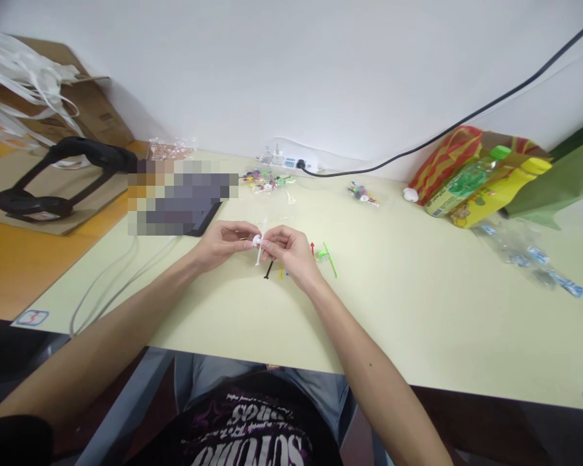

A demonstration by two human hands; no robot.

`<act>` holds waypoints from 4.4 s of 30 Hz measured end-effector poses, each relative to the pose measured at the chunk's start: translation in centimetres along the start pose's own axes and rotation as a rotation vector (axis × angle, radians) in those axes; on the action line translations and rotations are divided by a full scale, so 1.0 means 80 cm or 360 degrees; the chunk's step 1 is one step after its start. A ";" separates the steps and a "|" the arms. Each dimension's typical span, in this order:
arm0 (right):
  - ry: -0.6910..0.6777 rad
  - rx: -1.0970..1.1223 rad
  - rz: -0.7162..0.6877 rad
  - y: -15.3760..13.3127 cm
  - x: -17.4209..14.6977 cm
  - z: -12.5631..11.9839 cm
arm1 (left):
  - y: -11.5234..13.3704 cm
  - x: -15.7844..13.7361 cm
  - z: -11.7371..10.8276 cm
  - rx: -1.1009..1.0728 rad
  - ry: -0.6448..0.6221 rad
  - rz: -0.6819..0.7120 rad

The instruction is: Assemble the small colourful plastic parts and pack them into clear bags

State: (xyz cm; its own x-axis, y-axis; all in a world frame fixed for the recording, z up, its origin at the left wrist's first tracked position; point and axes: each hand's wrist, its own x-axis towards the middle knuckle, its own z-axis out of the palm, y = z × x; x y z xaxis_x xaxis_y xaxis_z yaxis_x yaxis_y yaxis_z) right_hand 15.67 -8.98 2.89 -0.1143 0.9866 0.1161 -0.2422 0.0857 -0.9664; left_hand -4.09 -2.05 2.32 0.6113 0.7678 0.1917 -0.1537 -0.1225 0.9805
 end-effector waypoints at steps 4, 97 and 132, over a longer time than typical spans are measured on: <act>0.0002 -0.0026 -0.0018 -0.001 -0.001 0.001 | -0.002 0.000 0.001 -0.0006 0.0001 0.0009; -0.0181 -0.2445 -0.0654 0.005 -0.031 -0.029 | 0.002 -0.002 0.018 0.1344 0.0140 0.0590; 0.0153 -0.0121 -0.0163 -0.009 -0.026 -0.030 | 0.001 -0.007 0.033 0.0862 0.0439 0.0604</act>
State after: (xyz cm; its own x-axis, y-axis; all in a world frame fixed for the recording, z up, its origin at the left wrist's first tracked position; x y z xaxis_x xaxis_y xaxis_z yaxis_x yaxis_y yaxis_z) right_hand 18.38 -10.74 2.79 0.0012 0.9806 0.1960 -0.1738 0.1932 -0.9656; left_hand -2.42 -4.16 2.44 0.3626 0.7324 0.5763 0.1340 -0.6530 0.7454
